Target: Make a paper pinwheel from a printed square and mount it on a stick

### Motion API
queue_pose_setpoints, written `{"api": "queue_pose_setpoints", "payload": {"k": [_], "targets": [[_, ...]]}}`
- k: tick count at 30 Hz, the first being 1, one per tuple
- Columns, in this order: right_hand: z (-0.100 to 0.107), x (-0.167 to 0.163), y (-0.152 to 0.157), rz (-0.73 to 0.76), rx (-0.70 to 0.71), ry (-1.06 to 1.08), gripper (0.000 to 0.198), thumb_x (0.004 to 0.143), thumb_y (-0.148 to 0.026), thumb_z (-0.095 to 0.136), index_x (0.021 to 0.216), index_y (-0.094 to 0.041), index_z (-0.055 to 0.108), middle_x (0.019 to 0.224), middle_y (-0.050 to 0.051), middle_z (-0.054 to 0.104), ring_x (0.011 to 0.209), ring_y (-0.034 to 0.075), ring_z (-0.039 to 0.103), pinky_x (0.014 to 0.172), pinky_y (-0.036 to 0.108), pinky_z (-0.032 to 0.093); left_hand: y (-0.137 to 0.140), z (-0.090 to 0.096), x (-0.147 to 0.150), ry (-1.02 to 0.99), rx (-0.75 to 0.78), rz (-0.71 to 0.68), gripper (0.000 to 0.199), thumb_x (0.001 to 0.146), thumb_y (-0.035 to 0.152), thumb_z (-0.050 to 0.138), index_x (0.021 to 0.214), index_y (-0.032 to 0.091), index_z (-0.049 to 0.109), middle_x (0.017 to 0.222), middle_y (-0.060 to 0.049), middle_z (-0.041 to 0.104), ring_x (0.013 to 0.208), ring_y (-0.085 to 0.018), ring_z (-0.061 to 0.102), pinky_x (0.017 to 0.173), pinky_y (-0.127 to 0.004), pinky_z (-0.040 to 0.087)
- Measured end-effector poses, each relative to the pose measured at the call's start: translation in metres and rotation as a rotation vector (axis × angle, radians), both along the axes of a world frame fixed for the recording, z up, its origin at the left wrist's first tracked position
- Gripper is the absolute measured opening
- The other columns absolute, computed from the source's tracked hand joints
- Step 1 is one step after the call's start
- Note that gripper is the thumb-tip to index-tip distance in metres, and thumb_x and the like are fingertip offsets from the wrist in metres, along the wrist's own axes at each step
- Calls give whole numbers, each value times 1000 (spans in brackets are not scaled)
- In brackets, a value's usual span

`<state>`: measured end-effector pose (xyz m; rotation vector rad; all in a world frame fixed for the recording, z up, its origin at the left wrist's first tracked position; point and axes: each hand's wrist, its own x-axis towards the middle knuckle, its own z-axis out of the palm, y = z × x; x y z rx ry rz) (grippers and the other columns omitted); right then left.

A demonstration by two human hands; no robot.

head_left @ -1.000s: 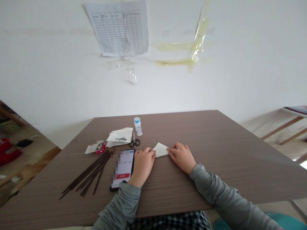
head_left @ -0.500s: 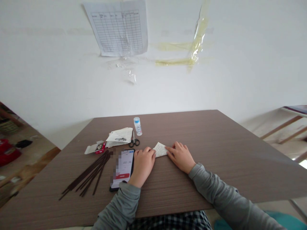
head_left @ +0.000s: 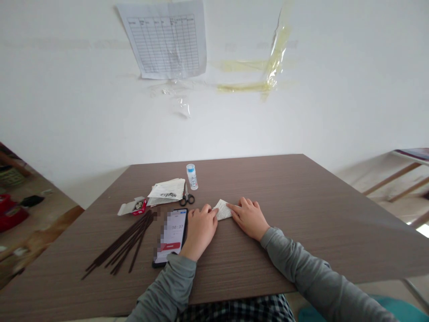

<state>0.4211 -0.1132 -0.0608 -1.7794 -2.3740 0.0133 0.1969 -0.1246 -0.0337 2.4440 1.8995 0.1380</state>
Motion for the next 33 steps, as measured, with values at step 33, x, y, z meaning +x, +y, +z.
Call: {"api": "queue_pose_setpoints", "payload": {"k": [33], "targets": [[7, -9, 2, -17, -51, -5, 58, 130, -30, 60, 182, -43, 82, 145, 19, 86, 131, 37, 79, 108, 46, 48, -1, 3, 3, 8, -16, 3, 52, 126, 17, 63, 162, 35, 95, 153, -13, 89, 129, -36, 86, 132, -58, 55]]}}
